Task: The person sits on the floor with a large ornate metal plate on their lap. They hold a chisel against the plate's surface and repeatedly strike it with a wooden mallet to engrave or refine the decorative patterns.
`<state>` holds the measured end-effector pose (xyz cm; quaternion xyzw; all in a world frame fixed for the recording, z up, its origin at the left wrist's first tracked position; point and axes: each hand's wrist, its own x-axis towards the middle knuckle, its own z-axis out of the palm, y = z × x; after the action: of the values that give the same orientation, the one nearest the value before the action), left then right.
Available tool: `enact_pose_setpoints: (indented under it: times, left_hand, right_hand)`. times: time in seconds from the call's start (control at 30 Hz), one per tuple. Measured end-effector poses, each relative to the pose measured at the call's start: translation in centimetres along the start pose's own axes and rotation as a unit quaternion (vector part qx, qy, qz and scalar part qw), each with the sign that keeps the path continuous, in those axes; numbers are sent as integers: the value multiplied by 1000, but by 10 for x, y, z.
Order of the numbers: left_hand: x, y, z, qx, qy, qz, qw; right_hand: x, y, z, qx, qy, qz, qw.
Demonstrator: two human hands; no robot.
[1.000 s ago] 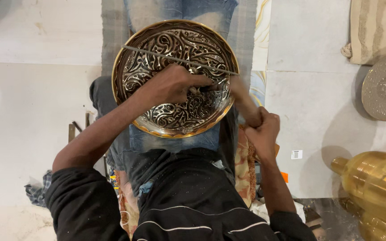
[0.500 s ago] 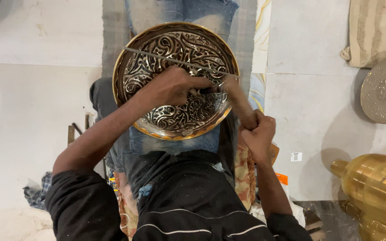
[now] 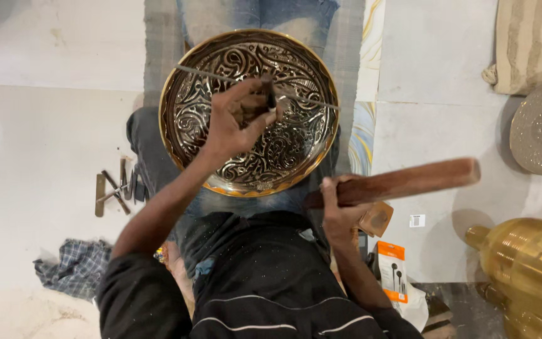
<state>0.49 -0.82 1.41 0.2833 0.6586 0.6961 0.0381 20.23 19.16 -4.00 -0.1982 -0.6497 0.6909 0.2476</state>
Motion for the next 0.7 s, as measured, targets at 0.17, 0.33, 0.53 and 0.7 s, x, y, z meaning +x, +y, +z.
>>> enact_pose_setpoints:
  times: [0.17,0.33,0.53,0.7]
  left_hand:
    - [-24,0,28,-76,133,-66,986]
    - [-32,-9,36,215,155,-14,964]
    - [-39,-18,39,197,135,29,971]
    - [-42,-23,41,244,113,17,963]
  right_hand:
    - [-25,28,23,53,-63,-15,997]
    - [10,4,2,-92,-135,-9,987]
    - [59,-55,-3,-342,-193,-97,915]
    - [85,-97,12,-340,-245,-4,908]
